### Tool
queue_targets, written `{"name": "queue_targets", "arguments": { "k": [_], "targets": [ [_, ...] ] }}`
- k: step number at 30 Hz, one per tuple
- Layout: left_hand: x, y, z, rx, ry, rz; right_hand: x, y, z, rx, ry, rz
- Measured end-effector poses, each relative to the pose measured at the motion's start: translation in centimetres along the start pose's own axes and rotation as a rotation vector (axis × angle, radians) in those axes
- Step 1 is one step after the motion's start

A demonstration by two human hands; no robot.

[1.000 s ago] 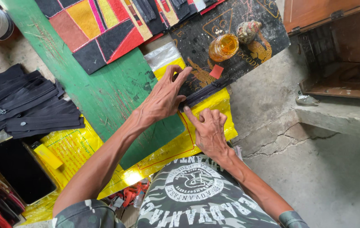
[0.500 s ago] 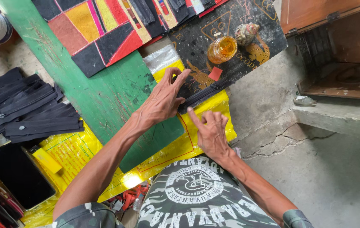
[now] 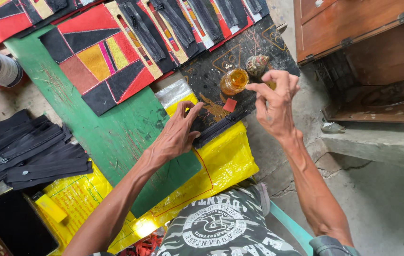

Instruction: The person sits at a workbench and works with black strips of material, dipping a finger into a jar of adhesive and applying it along a strip, then pressing and aligning the strip edges together. They repeat this gluing and pressing cycle on successive strips, with colorful patchwork panels and scissors visible on the bench.

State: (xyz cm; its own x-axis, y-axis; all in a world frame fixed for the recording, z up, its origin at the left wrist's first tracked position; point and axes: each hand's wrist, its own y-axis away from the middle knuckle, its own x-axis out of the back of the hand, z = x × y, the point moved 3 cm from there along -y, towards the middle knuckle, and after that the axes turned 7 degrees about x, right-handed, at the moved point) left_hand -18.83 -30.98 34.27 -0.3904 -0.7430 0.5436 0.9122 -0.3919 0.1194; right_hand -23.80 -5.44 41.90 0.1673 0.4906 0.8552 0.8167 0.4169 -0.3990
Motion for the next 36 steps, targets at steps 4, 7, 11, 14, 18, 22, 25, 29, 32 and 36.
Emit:
{"name": "queue_targets", "arguments": {
  "k": [4,7,11,14,18,22,25,29,32,36],
  "targets": [
    [-0.7,0.1,-0.3,-0.023,-0.009,0.005,-1.0,-0.7,0.6,0.061,0.060,-0.120],
    [-1.1,0.1,-0.6,-0.012,-0.008,-0.006,-1.4,-0.8,1.3,0.074,0.053,-0.130],
    [-1.1,-0.2,-0.4,0.004,-0.021,-0.016,-1.8,-1.0,2.3,0.068,0.031,-0.149],
    [-1.3,-0.3,-0.3,0.004,-0.017,-0.015,-1.3,-0.1,3.0,0.057,-0.030,-0.006],
    [-1.6,-0.1,-0.6,-0.002,-0.021,-0.018,-0.4,5.1,3.4,-0.101,-0.179,-0.017],
    [-1.9,-0.1,-0.9,-0.011,-0.036,-0.014,-3.2,9.7,2.1,-0.114,-0.182,-0.135],
    [-2.2,0.1,-1.0,-0.017,-0.035,-0.011,-4.6,11.6,1.9,-0.096,-0.134,-0.175],
    [-2.3,0.3,-1.1,-0.016,-0.028,-0.008,-5.0,12.4,2.1,-0.026,-0.034,-0.237],
    [-2.3,0.2,-1.0,-0.010,-0.027,-0.015,-4.8,12.6,2.5,0.001,-0.048,-0.278],
    [-2.3,0.2,-0.8,-0.012,-0.022,-0.014,-4.0,12.6,3.0,-0.047,-0.147,-0.239]
  ]
}}
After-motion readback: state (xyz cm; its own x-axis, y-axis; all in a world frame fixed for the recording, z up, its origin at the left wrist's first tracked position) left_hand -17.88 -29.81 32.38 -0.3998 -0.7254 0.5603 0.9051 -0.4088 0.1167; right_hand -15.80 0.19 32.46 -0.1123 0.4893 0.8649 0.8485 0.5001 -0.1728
